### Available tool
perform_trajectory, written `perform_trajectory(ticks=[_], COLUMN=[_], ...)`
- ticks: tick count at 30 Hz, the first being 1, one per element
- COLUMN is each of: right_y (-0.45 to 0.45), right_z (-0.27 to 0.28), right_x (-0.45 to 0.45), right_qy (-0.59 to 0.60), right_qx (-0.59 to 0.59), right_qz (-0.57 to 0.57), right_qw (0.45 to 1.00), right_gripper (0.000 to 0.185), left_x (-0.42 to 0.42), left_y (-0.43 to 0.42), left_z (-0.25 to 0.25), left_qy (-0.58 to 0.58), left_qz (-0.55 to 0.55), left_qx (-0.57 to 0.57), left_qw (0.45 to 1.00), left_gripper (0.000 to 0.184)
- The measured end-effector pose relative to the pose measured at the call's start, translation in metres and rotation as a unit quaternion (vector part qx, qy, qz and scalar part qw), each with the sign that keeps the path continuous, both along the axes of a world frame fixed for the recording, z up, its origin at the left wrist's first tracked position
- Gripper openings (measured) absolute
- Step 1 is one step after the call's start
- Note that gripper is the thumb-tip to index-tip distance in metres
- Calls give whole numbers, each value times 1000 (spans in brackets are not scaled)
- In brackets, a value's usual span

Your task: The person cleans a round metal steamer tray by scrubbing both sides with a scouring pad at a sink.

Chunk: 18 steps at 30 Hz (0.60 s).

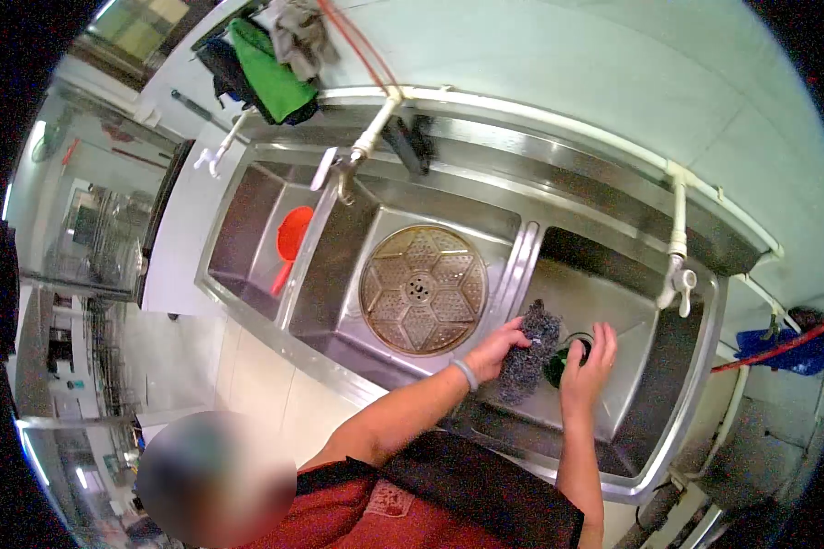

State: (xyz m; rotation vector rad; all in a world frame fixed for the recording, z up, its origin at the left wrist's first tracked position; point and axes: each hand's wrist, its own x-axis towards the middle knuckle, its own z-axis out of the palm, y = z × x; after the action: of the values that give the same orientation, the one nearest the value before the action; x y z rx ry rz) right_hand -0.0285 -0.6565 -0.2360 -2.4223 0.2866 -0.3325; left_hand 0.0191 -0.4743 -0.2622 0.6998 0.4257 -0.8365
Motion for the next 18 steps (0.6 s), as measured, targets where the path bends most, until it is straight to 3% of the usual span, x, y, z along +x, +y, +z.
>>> perform_trajectory(ticks=[2,5,6,7,8,9,10,11,12,15,17,18], right_y=[35,89,98,107,116,129,145,161,179,219,238,247], right_z=[21,13,17,21,24,13,14,15,20,26,15,7], right_x=[3,9,11,13,14,14,15,16,18,21,19,16], right_qy=[-39,-73,-77,48,171,171,174,169,163,205,203,201], right_qx=[24,294,290,529,722,765,761,742,722,670,671,680], right_qz=[41,70,77,39,-4,-22,-1,-21,-42,-107,-99,-93], right_qw=[998,950,951,846,670,621,625,649,671,706,706,699], right_gripper=[51,57,57,54,51,46,42,39,36,40,39,39], left_x=[-2,0,2,5,8,9,11,14,17,23,39,48], left_y=[15,39,50,61,73,86,98,116,140,206,259,286], left_z=[8,39,49,57,61,62,48,32,25,8,-26,-46], left_qy=[-1,-12,-18,-55,-91,-142,-236,-399,-526,-533,-421,-382], left_qz=[23,87,92,83,72,49,3,-71,-137,-103,-159,-165], left_qx=[-46,-50,-54,-65,-76,-20,104,315,498,466,474,526], left_qw=[999,995,994,993,990,988,966,858,675,698,757,742], left_gripper=[51,49,49,49,50,51,47,47,48,52,56,52])
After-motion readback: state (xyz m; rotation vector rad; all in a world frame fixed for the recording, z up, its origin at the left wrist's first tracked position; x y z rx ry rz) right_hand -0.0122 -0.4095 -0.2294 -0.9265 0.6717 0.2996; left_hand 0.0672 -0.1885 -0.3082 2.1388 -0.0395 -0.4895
